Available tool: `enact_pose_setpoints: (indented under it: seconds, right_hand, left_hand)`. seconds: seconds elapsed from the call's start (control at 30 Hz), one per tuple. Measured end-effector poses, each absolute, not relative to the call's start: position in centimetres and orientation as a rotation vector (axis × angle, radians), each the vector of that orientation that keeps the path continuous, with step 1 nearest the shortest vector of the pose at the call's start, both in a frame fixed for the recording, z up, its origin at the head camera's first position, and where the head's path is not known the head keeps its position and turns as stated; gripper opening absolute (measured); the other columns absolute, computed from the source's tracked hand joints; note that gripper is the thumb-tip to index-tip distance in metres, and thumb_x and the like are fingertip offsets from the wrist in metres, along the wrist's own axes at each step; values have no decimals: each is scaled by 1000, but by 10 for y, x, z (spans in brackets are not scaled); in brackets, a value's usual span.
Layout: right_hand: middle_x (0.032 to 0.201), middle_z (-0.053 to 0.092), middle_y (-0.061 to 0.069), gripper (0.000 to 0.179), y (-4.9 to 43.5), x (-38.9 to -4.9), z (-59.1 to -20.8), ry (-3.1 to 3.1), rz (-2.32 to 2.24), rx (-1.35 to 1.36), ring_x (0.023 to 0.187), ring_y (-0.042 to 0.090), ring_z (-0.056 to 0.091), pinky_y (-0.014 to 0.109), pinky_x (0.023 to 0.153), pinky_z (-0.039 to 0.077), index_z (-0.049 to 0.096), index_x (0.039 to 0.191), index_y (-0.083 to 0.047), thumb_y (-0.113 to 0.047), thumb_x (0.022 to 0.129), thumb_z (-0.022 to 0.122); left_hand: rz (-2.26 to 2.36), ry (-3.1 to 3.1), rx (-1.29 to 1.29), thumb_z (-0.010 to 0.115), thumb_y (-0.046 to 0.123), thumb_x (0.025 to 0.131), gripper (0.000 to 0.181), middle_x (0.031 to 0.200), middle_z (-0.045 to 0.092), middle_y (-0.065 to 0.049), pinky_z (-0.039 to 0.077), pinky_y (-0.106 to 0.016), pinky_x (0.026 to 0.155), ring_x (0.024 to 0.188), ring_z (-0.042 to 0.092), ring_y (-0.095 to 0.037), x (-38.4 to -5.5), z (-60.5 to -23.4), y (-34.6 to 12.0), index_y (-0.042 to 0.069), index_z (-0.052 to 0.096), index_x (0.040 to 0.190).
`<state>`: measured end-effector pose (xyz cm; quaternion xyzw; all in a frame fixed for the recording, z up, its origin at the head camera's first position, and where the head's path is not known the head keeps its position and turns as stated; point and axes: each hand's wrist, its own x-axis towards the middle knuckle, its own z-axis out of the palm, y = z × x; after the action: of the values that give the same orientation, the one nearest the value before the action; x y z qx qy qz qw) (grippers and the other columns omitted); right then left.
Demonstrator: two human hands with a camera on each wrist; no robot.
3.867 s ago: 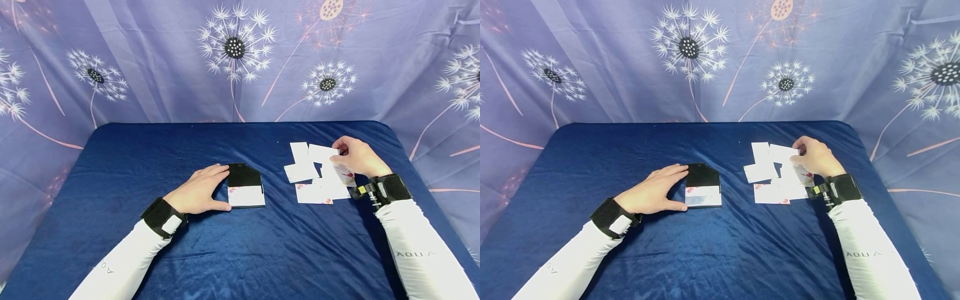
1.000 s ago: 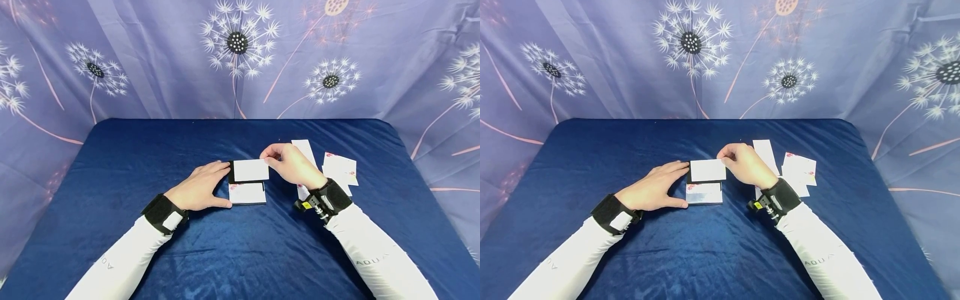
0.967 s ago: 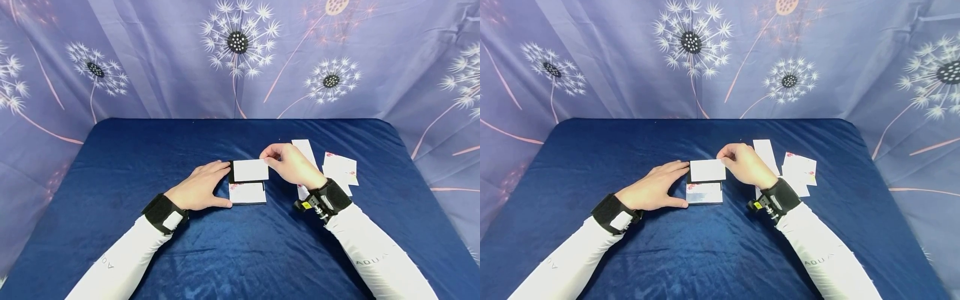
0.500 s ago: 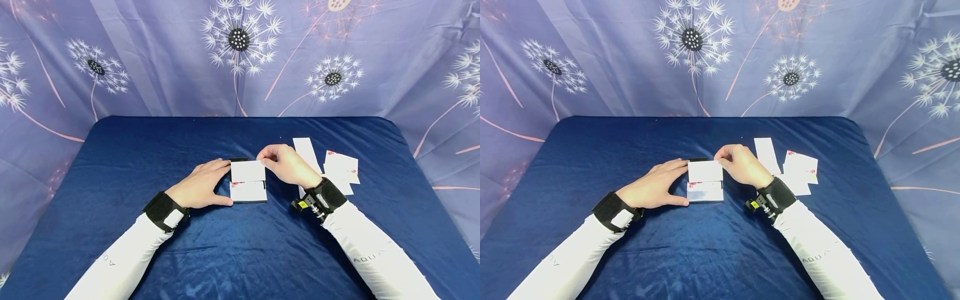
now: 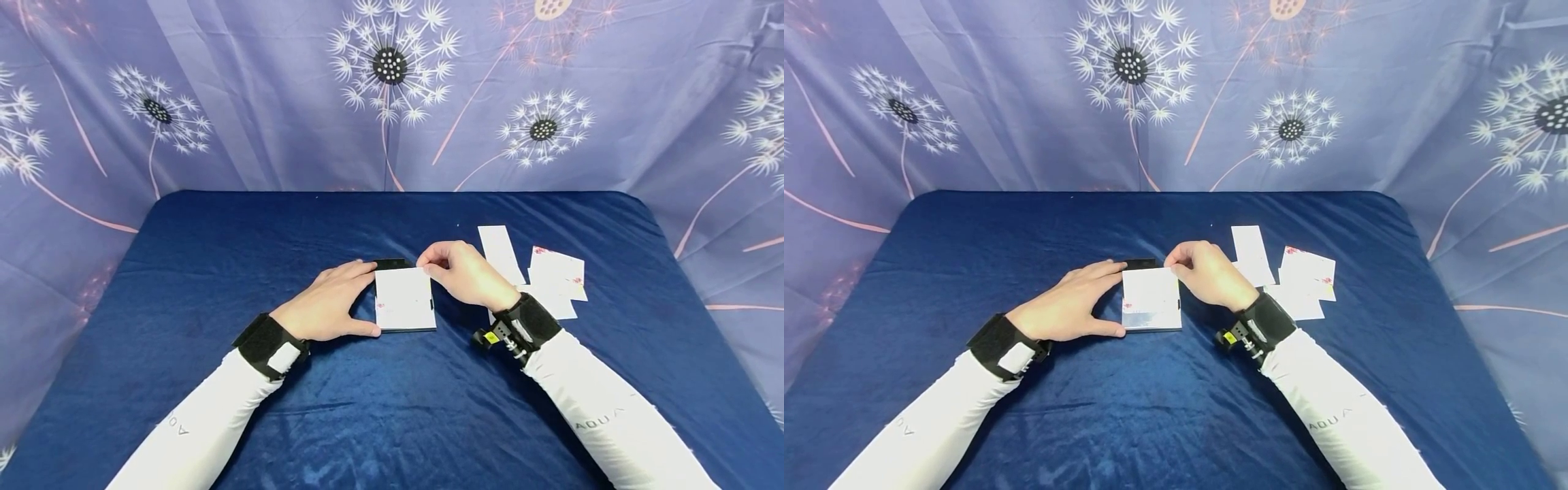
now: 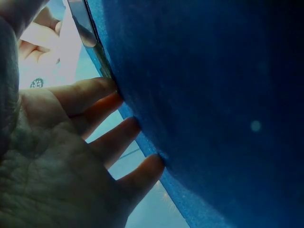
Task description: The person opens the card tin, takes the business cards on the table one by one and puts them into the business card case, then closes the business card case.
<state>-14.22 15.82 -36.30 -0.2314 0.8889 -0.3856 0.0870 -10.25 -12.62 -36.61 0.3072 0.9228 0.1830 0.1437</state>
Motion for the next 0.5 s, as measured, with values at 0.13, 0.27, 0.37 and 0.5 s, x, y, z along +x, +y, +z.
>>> enact_pose_setpoints:
  seconds: [0.13, 0.27, 0.37, 0.5]
  right_hand:
    - [93, 72, 2, 13, 159, -140, -362, 2631, -1102, -699, 78, 18, 59, 36, 73, 48, 78, 106, -8, -7, 106, 65]
    - [93, 73, -1, 13, 159, -136, -361, 2616, -1065, -710, 77, 17, 61, 36, 73, 49, 79, 107, -10, -7, 104, 66]
    - [91, 73, -2, 13, 160, -134, -361, 2607, -1039, -724, 77, 15, 61, 35, 73, 50, 79, 105, -10, -7, 103, 67]
    - [88, 71, -4, 12, 162, -131, -363, 2590, -1007, -740, 77, 14, 61, 33, 72, 50, 80, 103, -10, -8, 102, 68]
  left_hand:
    - [517, 2662, 887, 82, 58, 89, 101, 172, 32, -12, 23, -60, 124, 160, 23, -34, -102, -366, -127, 4, 39, 164]
    - [513, 2662, 888, 81, 59, 90, 102, 171, 32, -11, 23, -60, 124, 160, 22, -33, -102, -366, -127, 4, 38, 164]
    - [512, 2661, 891, 81, 59, 90, 102, 171, 32, -11, 23, -60, 124, 160, 23, -33, -102, -366, -127, 4, 38, 164]
    - [512, 2662, 890, 81, 59, 90, 102, 171, 33, -11, 23, -60, 124, 160, 23, -33, -102, -366, -126, 3, 38, 164]
